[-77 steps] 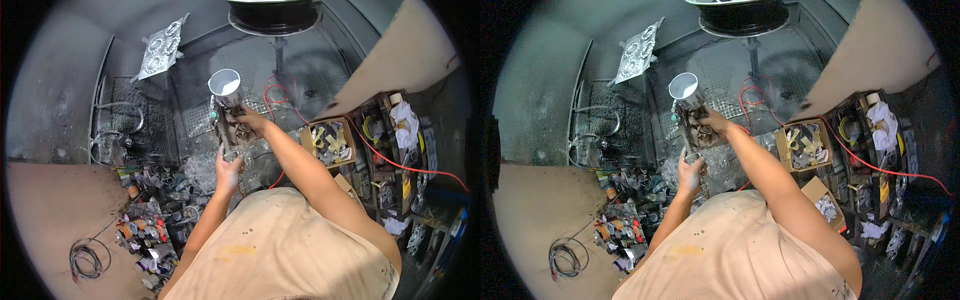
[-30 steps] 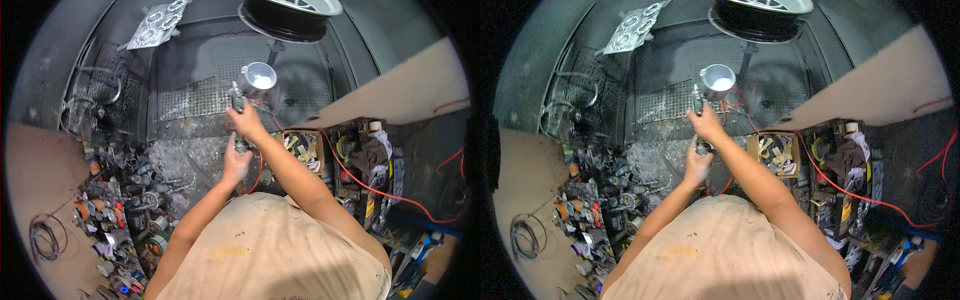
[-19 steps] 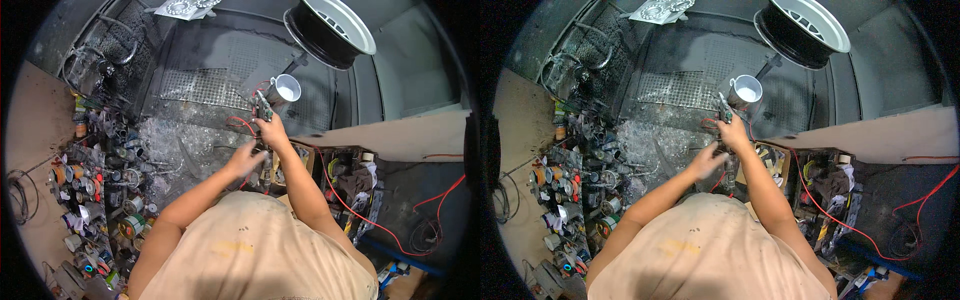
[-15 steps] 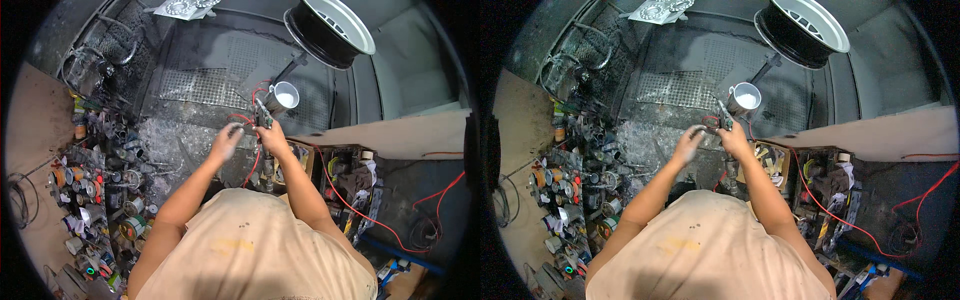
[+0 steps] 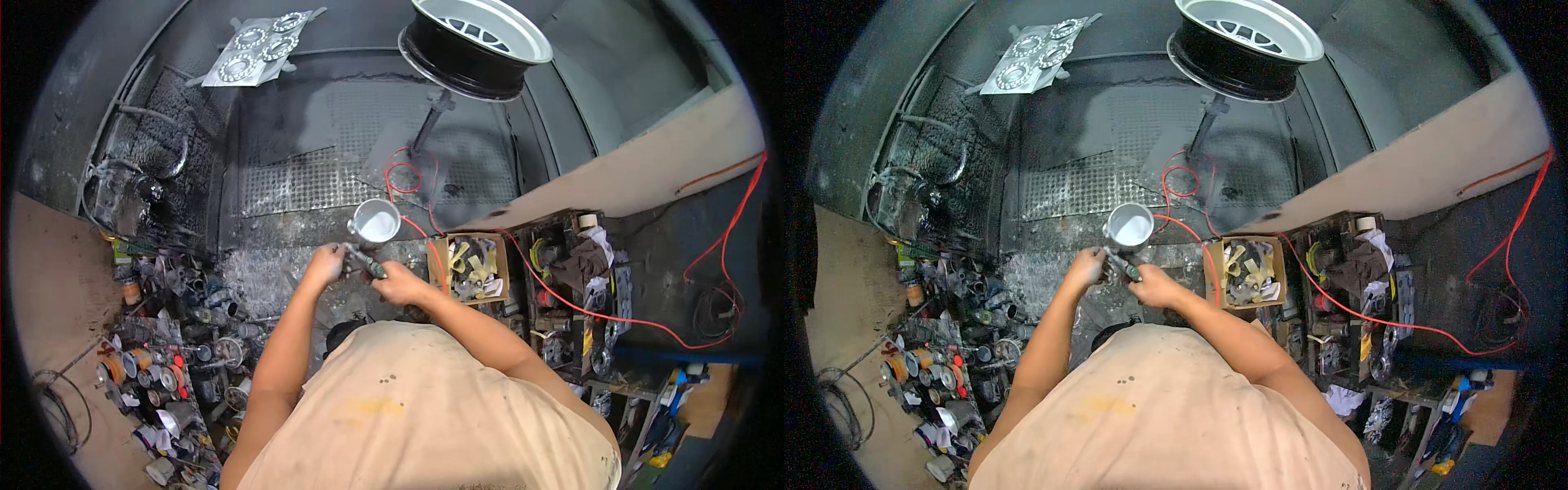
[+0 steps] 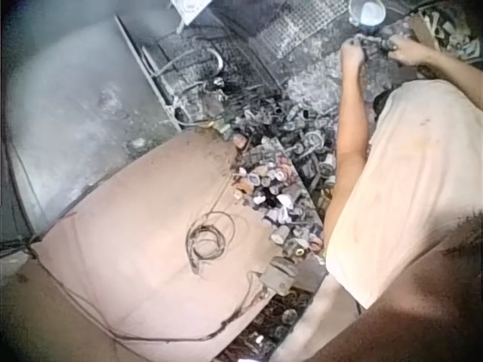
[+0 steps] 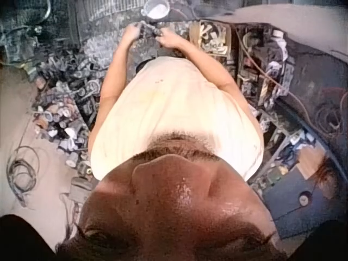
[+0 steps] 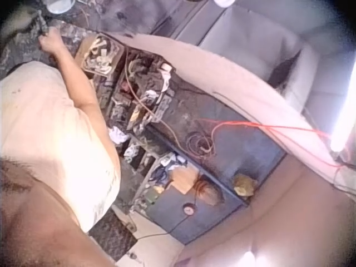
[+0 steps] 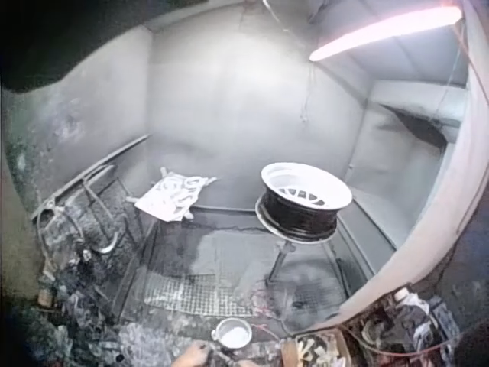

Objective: The person is painting a car wheel using a spray gun in a paint booth.

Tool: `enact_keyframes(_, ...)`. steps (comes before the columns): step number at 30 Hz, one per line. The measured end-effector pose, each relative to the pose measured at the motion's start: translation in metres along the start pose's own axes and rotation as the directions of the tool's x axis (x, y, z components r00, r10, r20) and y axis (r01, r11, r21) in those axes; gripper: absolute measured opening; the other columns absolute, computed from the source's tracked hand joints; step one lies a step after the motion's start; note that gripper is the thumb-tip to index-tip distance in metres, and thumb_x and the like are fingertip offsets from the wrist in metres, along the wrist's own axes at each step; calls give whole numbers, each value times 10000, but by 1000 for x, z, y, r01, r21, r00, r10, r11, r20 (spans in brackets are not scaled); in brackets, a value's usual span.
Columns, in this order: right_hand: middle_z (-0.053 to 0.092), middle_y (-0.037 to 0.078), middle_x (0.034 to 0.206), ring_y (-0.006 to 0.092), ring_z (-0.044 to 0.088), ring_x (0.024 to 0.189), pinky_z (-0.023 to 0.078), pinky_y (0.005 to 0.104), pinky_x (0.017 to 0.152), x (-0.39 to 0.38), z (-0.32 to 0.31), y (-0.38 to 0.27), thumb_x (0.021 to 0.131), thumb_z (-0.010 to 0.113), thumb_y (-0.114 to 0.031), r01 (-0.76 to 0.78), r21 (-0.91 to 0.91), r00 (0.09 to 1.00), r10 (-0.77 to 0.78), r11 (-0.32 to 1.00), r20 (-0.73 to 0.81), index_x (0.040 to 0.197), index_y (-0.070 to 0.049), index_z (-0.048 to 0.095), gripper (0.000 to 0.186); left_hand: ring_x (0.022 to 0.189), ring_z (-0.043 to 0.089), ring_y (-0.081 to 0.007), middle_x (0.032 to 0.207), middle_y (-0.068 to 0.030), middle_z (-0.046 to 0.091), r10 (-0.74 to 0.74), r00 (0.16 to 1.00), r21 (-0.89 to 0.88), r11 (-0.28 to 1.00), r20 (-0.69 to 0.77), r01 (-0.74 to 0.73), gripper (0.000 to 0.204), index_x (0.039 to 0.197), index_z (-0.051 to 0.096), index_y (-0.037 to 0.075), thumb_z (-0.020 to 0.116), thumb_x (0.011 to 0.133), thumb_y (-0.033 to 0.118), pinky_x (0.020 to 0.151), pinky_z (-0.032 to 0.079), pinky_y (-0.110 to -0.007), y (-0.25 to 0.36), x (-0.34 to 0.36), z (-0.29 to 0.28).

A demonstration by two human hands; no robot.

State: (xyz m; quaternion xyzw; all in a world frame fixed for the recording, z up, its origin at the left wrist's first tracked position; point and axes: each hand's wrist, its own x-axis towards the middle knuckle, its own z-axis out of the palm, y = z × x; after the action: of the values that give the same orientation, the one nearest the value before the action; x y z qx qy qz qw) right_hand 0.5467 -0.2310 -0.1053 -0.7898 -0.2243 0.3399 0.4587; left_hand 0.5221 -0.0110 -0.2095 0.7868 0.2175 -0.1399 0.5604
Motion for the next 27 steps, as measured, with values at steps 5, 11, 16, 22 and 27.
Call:
enact_keyframes(5, 675, 246, 804, 321, 671, 742, 525, 447, 734, -8, 13, 0, 884, 728, -352, 7, -210, 998, 5, 978, 56, 963, 55, 671, 419, 796, 724, -391, 900, -269, 719, 43, 997, 401, 916, -67, -12, 343, 975, 729, -40, 545, 952, 249, 748, 556, -484, -9, -21, 2)
enact_keyframes(11, 679, 310, 923, 423, 678, 914, 512, 470, 824, -9, 30, 12, 876, 745, -398, -42, -190, 996, 56, 981, 73, 956, 74, 666, 485, 942, 708, -429, 986, -282, 715, -244, 970, 235, 943, -2, 238, 352, 1018, 736, -22, 572, 925, 275, 819, 546, -496, -38, -24, 10)
enact_keyframes(16, 687, 287, 960, 456, 665, 942, 521, 489, 838, -5, 36, 18, 894, 726, -339, -27, -204, 995, 46, 979, 89, 1001, 17, 693, 374, 803, 721, -418, 885, -287, 711, -259, 966, 202, 947, 27, 248, 390, 992, 728, -49, 607, 926, 315, 721, 539, -490, -34, -30, 3)
enact_keyframes(22, 638, 198, 715, 303, 586, 646, 484, 455, 667, -6, 40, 12, 913, 713, -341, -20, -175, 994, 38, 984, 101, 833, 34, 641, 390, 906, 710, -426, 932, -308, 700, -182, 981, 225, 955, -73, 194, 383, 976, 722, -57, 603, 922, 303, 797, 535, -493, -46, -34, 2)
enact_keyframes(27, 628, 191, 699, 295, 572, 639, 475, 453, 663, -9, 40, 18, 918, 710, -340, 0, -167, 995, 17, 986, 102, 845, 31, 636, 385, 764, 728, -336, 847, -246, 716, -261, 965, 122, 958, -12, 260, 329, 1007, 700, -57, 579, 944, 242, 633, 544, -456, -19, -50, -2)
